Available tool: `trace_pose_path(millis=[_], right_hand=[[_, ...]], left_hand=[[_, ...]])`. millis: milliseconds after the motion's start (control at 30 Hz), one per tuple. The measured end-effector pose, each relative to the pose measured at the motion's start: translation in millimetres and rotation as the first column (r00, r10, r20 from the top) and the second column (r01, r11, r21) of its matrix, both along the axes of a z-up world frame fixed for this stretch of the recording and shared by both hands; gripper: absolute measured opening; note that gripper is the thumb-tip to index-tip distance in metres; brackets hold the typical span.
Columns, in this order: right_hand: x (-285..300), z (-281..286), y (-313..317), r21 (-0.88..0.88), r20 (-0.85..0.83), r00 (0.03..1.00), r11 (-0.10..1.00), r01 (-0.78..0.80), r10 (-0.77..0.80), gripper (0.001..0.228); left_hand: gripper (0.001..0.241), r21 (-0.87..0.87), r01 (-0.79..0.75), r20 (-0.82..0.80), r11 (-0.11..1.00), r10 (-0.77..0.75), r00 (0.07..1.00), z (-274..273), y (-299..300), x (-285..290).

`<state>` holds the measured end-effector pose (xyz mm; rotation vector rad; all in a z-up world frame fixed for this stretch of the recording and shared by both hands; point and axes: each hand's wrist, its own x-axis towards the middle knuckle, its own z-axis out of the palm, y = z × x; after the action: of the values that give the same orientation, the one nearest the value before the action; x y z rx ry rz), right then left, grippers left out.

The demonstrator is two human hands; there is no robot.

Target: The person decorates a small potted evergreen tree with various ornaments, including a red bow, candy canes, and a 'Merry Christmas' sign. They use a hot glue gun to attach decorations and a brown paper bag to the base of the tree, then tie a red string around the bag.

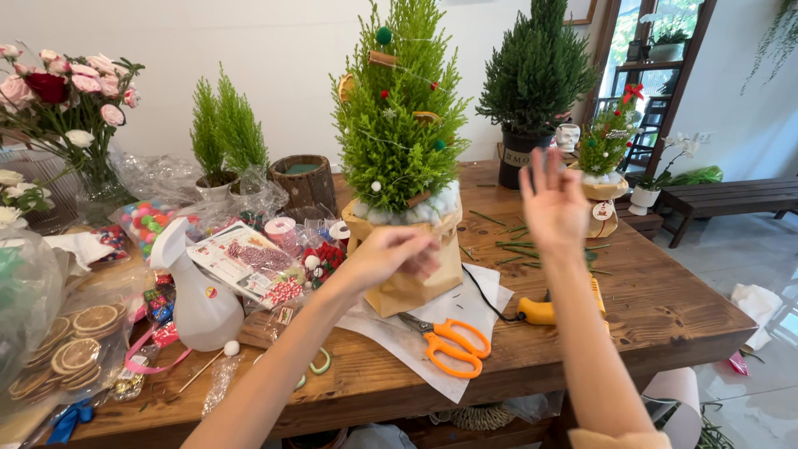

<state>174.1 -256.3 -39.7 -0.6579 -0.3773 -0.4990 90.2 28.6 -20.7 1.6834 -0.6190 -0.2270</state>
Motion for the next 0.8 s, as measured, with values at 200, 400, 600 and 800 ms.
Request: trace_pose_path(millis=[200,400,600,800], right_hand=[[-81.8,-30.5,-8.6,0.31,0.36,0.649,0.57,-0.761,0.67,0.024],[-96.2,-117.0,11.4,-0.227,-0.374,0.725,0.7,-0.677,0.579,0.032],[-67.0,-29.3,23.4,-0.073,-0.452,0.716,0.778,-0.624,0.532,0.029],[-85.1,25.9,25.2,-0.124,-0.064,0.579,0.569,-0.813,0.813,0.045]], left_hand=[[0.083,-0.191,-0.039,-0.08,0.981,0.024,0.996,-0.1,-94.3,58.2],[0.058,-0.58,0.106,-0.076,0.808,-0.183,0.98,2.7,-158.0,34.3],[0.03,0.089,0.019,0.2,0.996,-0.036,0.979,-62.0,-135.6,-15.5],[0.027,-0.064,0.173,-0.215,0.983,-0.183,0.959,-88.4,-58.3,18.3]])
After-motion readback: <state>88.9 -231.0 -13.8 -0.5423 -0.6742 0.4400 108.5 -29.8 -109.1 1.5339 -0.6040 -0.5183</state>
